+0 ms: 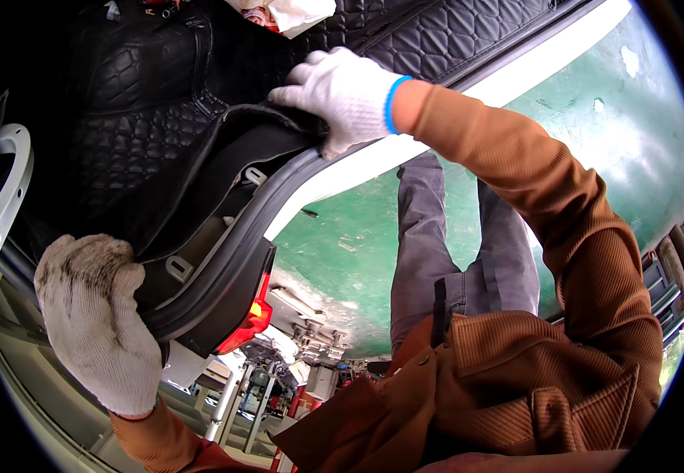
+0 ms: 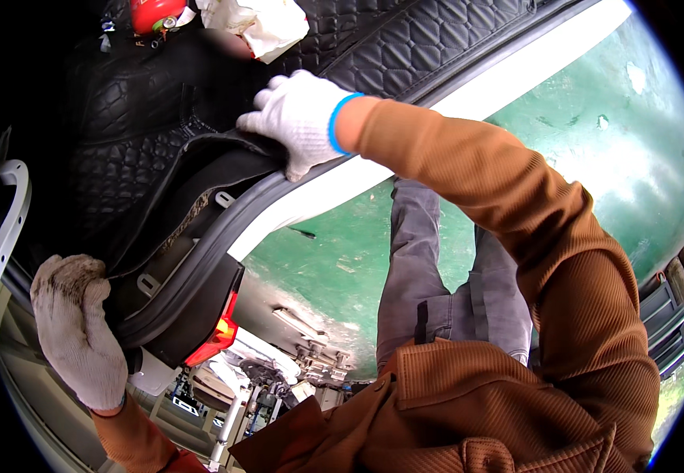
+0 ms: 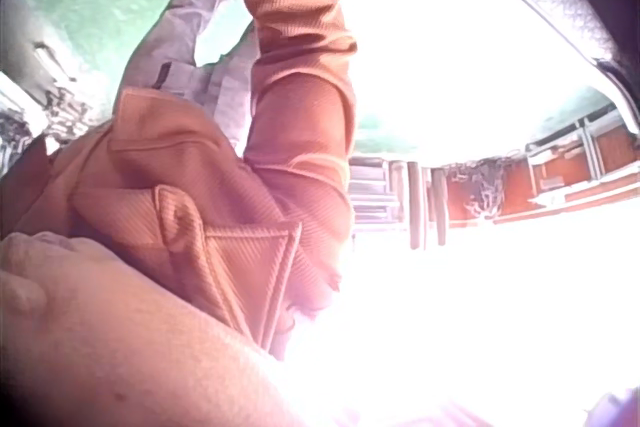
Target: The person removes a tail light assembly from a white car, then reinstalls it into the trunk area. They use a socket wrench to tighten fasteners and adjust the trunk liner to fit the assembly. The person handles the tail light and trunk liner throughout the process.
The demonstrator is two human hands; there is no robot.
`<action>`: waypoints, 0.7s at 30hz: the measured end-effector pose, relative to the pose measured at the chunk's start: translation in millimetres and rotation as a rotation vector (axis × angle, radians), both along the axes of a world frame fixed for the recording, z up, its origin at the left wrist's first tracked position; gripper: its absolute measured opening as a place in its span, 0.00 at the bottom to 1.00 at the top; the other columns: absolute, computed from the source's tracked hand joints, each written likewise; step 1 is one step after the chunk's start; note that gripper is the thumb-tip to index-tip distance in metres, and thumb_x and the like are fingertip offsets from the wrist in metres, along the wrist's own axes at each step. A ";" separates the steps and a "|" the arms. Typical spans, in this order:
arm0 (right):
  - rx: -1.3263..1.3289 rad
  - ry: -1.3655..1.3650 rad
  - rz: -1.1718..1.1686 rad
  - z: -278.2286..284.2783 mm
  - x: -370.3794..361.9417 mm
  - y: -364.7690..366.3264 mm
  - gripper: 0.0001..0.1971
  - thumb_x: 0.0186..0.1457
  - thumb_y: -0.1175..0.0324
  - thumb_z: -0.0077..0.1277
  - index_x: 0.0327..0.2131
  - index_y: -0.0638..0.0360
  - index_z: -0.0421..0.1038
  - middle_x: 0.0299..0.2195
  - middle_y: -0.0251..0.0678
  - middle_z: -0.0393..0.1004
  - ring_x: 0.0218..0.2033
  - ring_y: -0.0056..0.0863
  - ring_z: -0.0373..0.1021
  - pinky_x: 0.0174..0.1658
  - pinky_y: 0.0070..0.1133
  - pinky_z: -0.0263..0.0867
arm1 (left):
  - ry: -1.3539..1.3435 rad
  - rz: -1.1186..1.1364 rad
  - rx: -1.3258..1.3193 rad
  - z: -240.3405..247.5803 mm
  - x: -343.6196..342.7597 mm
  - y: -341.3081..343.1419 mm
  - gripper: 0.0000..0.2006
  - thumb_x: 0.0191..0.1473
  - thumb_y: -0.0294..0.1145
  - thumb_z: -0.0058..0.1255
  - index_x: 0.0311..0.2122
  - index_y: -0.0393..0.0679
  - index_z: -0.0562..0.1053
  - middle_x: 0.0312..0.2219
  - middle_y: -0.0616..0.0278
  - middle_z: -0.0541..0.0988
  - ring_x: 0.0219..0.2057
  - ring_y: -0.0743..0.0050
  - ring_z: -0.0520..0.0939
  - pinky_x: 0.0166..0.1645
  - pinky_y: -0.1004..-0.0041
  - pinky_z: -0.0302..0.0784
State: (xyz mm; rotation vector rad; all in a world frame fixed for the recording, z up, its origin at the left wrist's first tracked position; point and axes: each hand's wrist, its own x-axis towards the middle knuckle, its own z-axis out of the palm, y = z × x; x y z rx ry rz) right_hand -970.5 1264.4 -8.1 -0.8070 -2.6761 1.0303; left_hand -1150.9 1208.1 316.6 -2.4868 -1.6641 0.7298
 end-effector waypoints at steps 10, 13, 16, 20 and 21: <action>0.077 -0.195 0.122 -23.3 46.5 29.3 0.48 0.37 0.49 0.75 0.66 0.44 0.71 0.58 0.38 0.77 0.61 0.38 0.73 0.62 0.34 0.70 | -0.010 0.010 -0.028 -6.6 -8.1 3.6 0.09 0.54 0.27 0.57 0.39 0.34 0.81 0.37 0.51 0.83 0.47 0.47 0.83 0.65 0.47 0.71; 0.147 -0.226 0.147 -21.0 51.8 23.0 0.51 0.38 0.50 0.75 0.69 0.42 0.67 0.60 0.39 0.75 0.63 0.39 0.71 0.64 0.35 0.67 | -0.020 0.010 -0.029 -6.7 -6.5 5.7 0.09 0.55 0.28 0.57 0.38 0.34 0.81 0.37 0.52 0.84 0.47 0.49 0.83 0.65 0.48 0.71; 0.064 -0.326 0.248 -15.2 42.8 26.1 0.48 0.43 0.55 0.73 0.71 0.39 0.64 0.67 0.42 0.69 0.64 0.41 0.69 0.68 0.35 0.65 | -0.004 -0.006 -0.001 -9.4 -6.5 5.0 0.09 0.56 0.29 0.58 0.38 0.35 0.81 0.37 0.53 0.84 0.47 0.50 0.83 0.65 0.48 0.71; 0.191 -0.347 0.307 -13.5 44.2 20.1 0.43 0.46 0.57 0.70 0.69 0.37 0.66 0.69 0.41 0.65 0.63 0.42 0.69 0.65 0.37 0.67 | -0.001 0.022 -0.037 -6.1 -10.9 5.1 0.09 0.61 0.28 0.56 0.41 0.35 0.81 0.40 0.55 0.84 0.53 0.50 0.81 0.68 0.51 0.70; 0.216 -0.281 0.302 -17.4 43.0 20.2 0.44 0.44 0.56 0.72 0.67 0.36 0.68 0.67 0.40 0.67 0.62 0.41 0.71 0.62 0.37 0.69 | -0.009 0.013 -0.021 -9.4 -8.8 6.8 0.09 0.59 0.29 0.56 0.39 0.35 0.81 0.39 0.55 0.84 0.51 0.51 0.82 0.67 0.49 0.71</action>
